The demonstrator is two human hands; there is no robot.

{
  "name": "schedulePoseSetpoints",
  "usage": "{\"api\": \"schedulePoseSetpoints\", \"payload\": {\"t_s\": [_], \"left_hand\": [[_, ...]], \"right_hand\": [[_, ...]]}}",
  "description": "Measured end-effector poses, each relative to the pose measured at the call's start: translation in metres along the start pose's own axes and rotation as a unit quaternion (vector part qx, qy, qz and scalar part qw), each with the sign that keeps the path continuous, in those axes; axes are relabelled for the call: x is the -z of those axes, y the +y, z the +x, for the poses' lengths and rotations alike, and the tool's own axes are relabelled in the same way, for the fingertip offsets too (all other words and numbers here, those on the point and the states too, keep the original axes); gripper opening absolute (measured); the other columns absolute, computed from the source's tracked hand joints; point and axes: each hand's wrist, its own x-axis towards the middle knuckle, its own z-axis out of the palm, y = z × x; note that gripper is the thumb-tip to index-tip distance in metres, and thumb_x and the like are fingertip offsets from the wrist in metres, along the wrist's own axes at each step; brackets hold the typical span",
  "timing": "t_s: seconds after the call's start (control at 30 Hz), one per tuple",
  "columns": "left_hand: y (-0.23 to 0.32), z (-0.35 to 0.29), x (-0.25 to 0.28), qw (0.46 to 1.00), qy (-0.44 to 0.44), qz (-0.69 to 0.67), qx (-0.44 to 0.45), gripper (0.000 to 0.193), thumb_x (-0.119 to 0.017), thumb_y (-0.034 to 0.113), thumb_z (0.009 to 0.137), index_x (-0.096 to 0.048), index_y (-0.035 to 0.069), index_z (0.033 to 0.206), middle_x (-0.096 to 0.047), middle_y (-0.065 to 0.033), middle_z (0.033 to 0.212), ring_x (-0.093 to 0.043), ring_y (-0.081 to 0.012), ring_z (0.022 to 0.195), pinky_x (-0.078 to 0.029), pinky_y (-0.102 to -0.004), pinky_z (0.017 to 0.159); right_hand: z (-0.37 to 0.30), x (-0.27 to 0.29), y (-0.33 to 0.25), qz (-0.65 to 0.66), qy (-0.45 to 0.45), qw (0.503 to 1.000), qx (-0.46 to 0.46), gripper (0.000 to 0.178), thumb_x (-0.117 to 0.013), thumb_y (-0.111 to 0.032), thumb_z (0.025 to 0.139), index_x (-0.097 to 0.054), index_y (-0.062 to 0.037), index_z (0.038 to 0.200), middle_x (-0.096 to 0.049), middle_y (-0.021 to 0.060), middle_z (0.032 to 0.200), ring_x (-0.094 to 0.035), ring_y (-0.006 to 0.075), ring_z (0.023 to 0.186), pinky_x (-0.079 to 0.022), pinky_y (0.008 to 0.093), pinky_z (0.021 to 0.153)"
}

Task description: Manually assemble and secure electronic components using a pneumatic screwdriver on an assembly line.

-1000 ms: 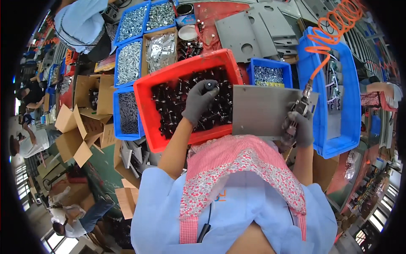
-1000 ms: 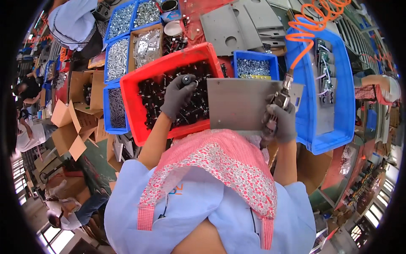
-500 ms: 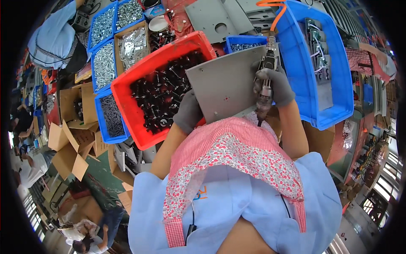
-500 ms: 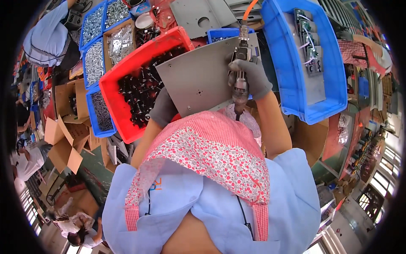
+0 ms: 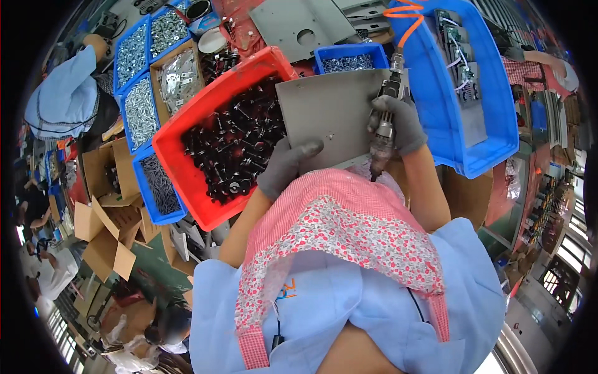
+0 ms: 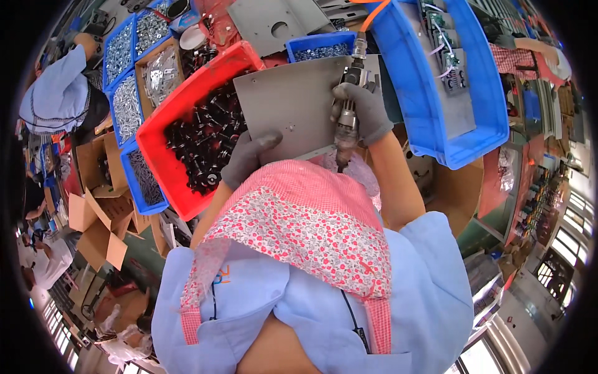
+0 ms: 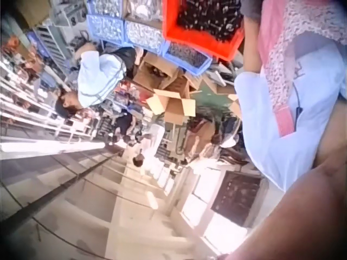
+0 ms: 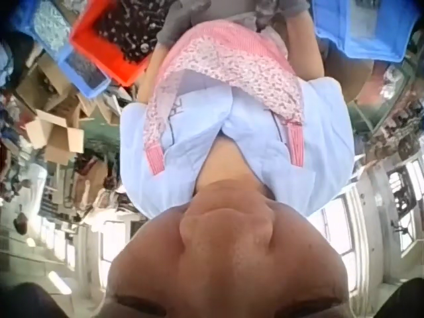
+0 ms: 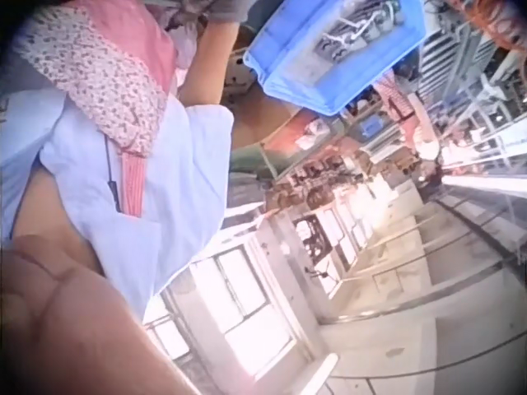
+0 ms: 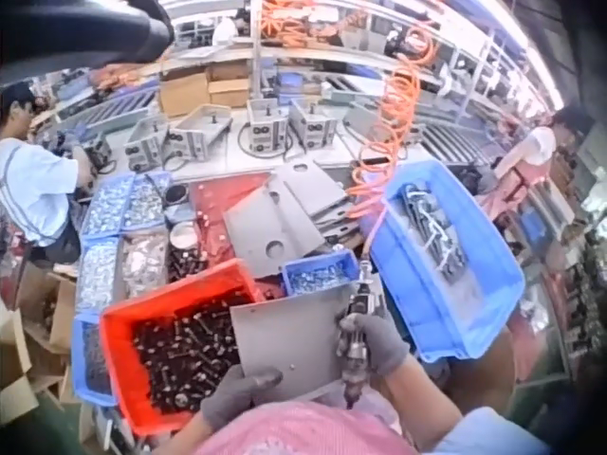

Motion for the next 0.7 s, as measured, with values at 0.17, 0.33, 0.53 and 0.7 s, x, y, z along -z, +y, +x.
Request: {"api": "schedulePoseSetpoints", "payload": {"t_s": [0.17, 0.33, 0.53, 0.7], "left_hand": [[-0.005, 0.014, 0.001, 0.997, 0.060, 0.027, -0.034, 0.047, -0.068, 0.010, 0.072, -0.055, -0.005, 0.115, -0.063, -0.0117, 0.103, -0.062, -0.0211, 0.091, -0.049, -0.0349, 0.085], [0.031, 0.004, 0.020, 0.983, 0.090, 0.088, -0.138, 0.040, -0.066, 0.010, 0.069, -0.062, -0.002, 0.107, -0.064, -0.0098, 0.105, -0.061, -0.0188, 0.093, -0.048, -0.0336, 0.087], [0.055, -0.015, 0.080, 0.971, 0.114, -0.080, -0.192, 0.037, -0.056, 0.008, 0.075, -0.060, -0.005, 0.109, -0.061, -0.0140, 0.114, -0.056, -0.0271, 0.110, -0.043, -0.0417, 0.100], [0.051, -0.023, 0.084, 0.961, 0.081, -0.186, -0.187, 0.043, -0.056, 0.007, 0.076, -0.055, -0.007, 0.116, -0.057, -0.0171, 0.120, -0.053, -0.0324, 0.114, -0.041, -0.0484, 0.102]], "right_hand": [[-0.003, 0.001, -0.007, 0.002, -0.001, 1.000, 0.021, 0.014, -0.062, -0.009, 0.074, -0.057, -0.0023, 0.084, -0.059, 0.0083, 0.062, -0.058, 0.0174, 0.048, -0.050, 0.0302, 0.045], [-0.006, 0.017, -0.051, 0.012, -0.054, 0.988, 0.145, 0.038, -0.057, -0.011, 0.080, -0.051, 0.0036, 0.114, -0.065, 0.0173, 0.086, -0.063, 0.0206, 0.056, -0.053, 0.0316, 0.050], [0.030, 0.054, -0.064, 0.067, 0.083, 0.943, 0.316, 0.018, -0.060, -0.007, 0.082, -0.054, 0.0000, 0.098, -0.062, 0.0156, 0.076, -0.056, 0.0163, 0.049, -0.044, 0.0294, 0.037], [0.063, 0.058, -0.035, 0.097, 0.162, 0.936, 0.298, 0.014, -0.057, 0.003, 0.079, -0.054, -0.0009, 0.091, -0.061, 0.0137, 0.069, -0.049, 0.0120, 0.042, -0.038, 0.0268, 0.034]]}}
